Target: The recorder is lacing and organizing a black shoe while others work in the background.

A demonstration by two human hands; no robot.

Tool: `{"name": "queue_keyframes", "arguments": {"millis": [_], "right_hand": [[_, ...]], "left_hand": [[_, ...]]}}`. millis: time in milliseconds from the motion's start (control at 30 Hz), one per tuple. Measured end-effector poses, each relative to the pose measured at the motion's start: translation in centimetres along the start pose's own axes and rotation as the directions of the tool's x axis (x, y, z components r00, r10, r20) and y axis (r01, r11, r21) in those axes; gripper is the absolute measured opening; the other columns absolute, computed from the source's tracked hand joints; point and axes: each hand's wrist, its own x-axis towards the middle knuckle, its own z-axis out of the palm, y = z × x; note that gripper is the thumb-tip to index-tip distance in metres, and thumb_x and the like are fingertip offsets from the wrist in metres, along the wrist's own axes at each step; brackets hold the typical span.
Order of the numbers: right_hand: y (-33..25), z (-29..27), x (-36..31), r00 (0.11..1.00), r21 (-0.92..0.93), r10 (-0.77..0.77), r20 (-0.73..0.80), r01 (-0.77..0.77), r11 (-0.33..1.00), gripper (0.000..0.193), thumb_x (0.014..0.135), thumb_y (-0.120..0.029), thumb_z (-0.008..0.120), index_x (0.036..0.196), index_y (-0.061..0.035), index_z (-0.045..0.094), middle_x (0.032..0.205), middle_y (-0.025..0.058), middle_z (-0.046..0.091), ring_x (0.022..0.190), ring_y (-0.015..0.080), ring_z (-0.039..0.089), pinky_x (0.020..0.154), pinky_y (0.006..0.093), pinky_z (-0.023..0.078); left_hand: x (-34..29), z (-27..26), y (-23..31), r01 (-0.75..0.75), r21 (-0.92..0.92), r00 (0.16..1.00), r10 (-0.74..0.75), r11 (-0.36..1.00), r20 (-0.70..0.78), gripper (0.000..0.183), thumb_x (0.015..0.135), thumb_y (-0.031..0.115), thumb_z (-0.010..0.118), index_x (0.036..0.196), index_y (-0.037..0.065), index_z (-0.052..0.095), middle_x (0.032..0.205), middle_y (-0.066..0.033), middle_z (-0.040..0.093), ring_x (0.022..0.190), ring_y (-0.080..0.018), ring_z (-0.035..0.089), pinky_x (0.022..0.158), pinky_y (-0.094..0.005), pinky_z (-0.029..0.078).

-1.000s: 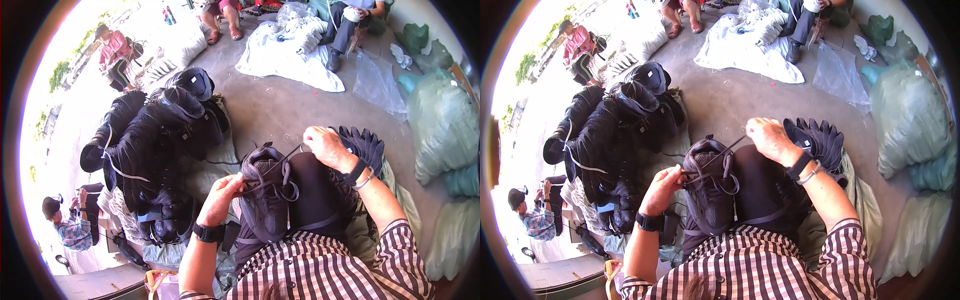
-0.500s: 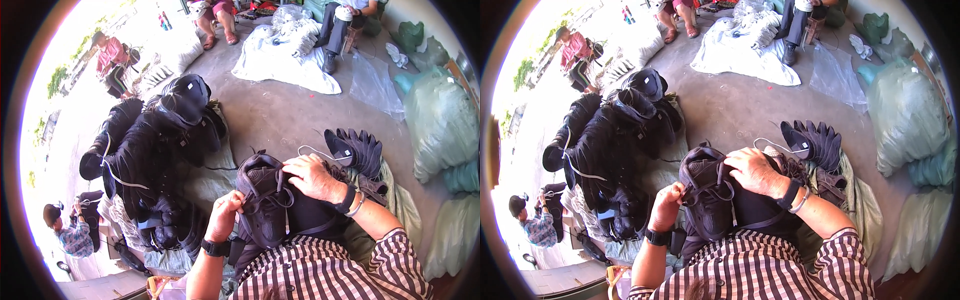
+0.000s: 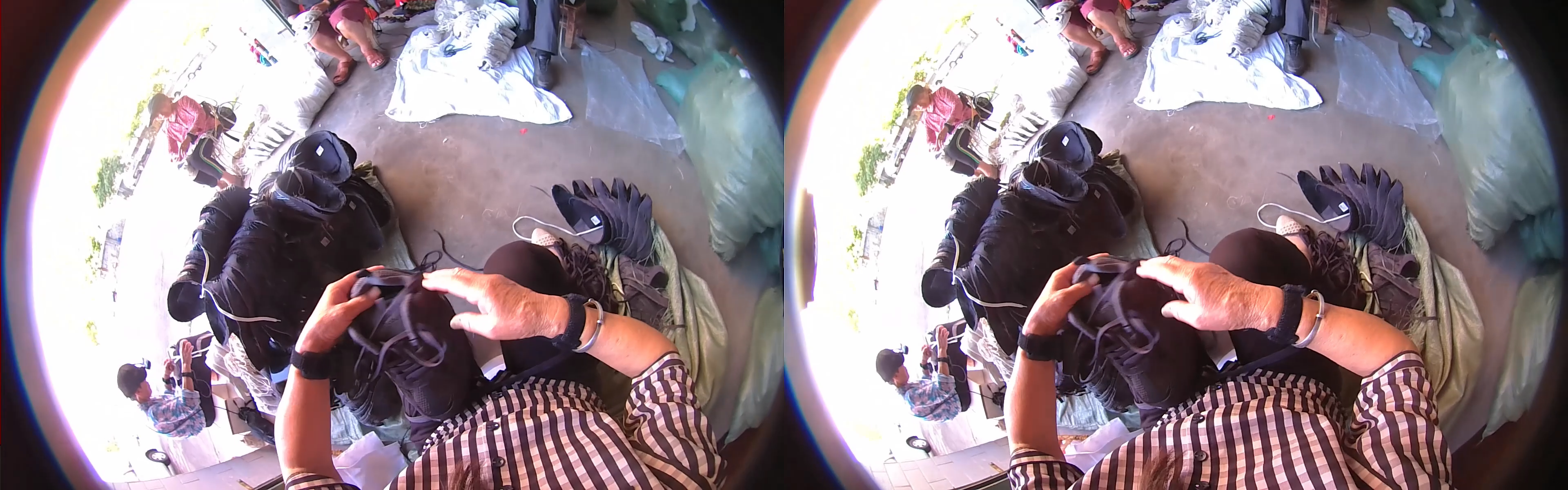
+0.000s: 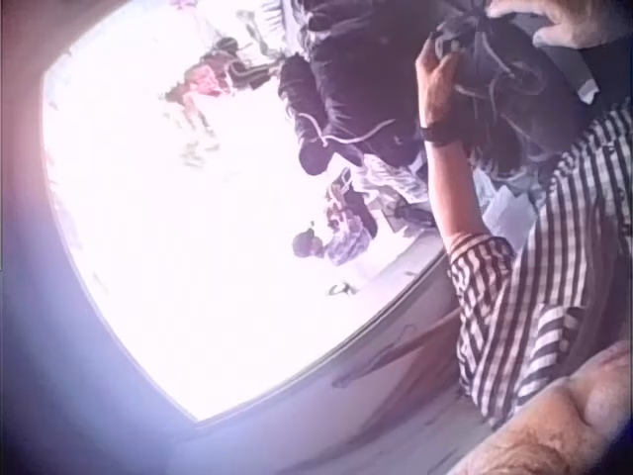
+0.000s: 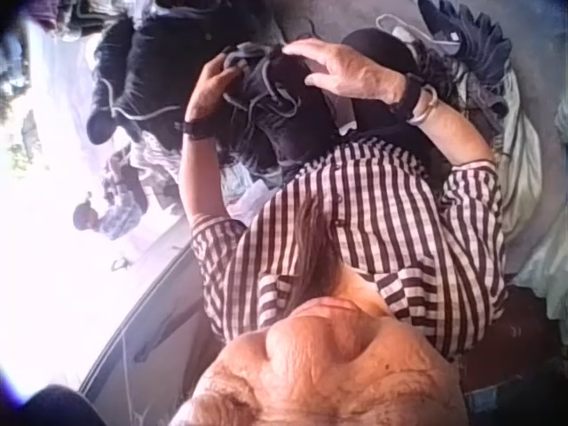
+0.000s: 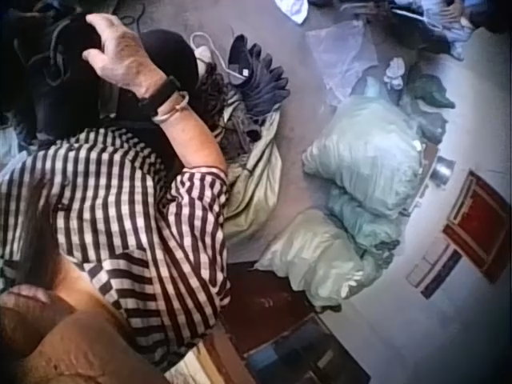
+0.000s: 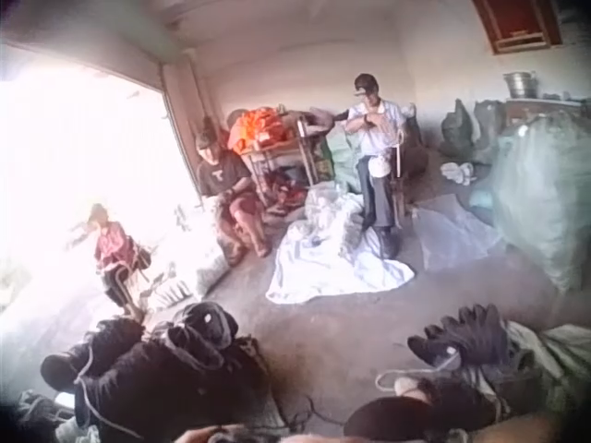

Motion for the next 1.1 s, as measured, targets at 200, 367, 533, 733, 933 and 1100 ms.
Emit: {"name": "queue_keyframes", "arguments": {"millis": [200,367,533,733,933,1100], "right_hand": [[2.1,-0.2,-1.2,0.937,0.431,0.293,0.192,-0.348,0.832,0.037,0.085,-0.012,0.06,0.119,0.0016,0.055,0.106,0.0145,0.065,0.101,0.0195,0.061,0.088,0.0314,0.047],[2.3,-2.2,-0.1,0.921,0.372,0.314,0.229,-0.381,0.847,0.03,0.089,-0.016,0.058,0.112,0.0031,0.059,0.097,0.0124,0.067,0.093,0.0186,0.063,0.084,0.0307,0.048],[0.9,-2.9,2.5,0.881,0.445,0.448,0.15,-0.465,0.765,0.044,0.095,-0.033,0.053,0.128,-0.0041,0.051,0.118,0.0083,0.06,0.099,0.0119,0.056,0.074,0.0272,0.051],[-0.4,-0.6,4.5,0.703,0.337,0.584,0.407,-0.709,0.619,0.067,0.088,-0.062,0.048,0.132,-0.0124,0.046,0.127,0.0133,0.053,0.12,0.0301,0.049,0.091,0.0458,0.045],[-0.2,0.1,2.9,0.649,0.541,0.566,0.509,-0.752,0.377,0.057,0.089,-0.059,0.049,0.121,-0.0114,0.052,0.113,0.0086,0.057,0.106,0.0241,0.055,0.081,0.0462,0.05],[-6.2,-2.7,2.6,0.984,0.483,0.146,0.104,-0.179,0.857,0.071,0.083,-0.035,0.07,0.137,-0.0002,0.04,0.134,0.015,0.049,0.125,0.0262,0.046,0.106,0.0363,0.034]], "left_hand": [[-3.4,-3.7,-5.6,-0.136,-0.313,0.987,0.101,0.94,-0.124,0.047,0.088,0.017,0.061,0.129,-0.002,0.047,0.13,-0.0146,0.052,0.117,-0.0225,0.054,0.099,-0.0348,0.045],[-3.0,-3.2,-3.1,-0.202,-0.526,0.979,0.187,0.826,-0.083,0.05,0.084,0.018,0.063,0.128,-0.001,0.049,0.123,-0.0138,0.057,0.112,-0.0222,0.057,0.099,-0.0361,0.045],[-1.2,-1.1,2.7,0.078,0.436,0.994,-0.035,0.897,-0.106,0.027,0.088,0.013,0.059,0.111,-0.001,0.058,0.099,-0.0036,0.065,0.079,-0.0113,0.058,0.074,-0.0274,0.048],[0.4,-0.7,-0.1,0.084,-0.028,0.969,-0.075,0.996,0.237,0.057,0.09,0.04,0.061,0.13,0.002,0.048,0.122,-0.0055,0.057,0.109,-0.0143,0.052,0.096,-0.029,0.041],[-1.7,1.2,-2.7,0.023,-0.294,0.973,0.046,0.956,0.226,0.077,0.093,0.062,0.035,0.142,0.002,0.031,0.142,-0.0117,0.04,0.127,-0.0189,0.042,0.108,-0.036,0.032],[-6.6,3.4,3.9,-0.256,-0.216,0.961,0.224,0.942,-0.161,0.083,0.085,0.054,0.06,0.137,-0.005,0.036,0.128,-0.0154,0.052,0.118,-0.0205,0.05,0.101,-0.0313,0.039]]}}
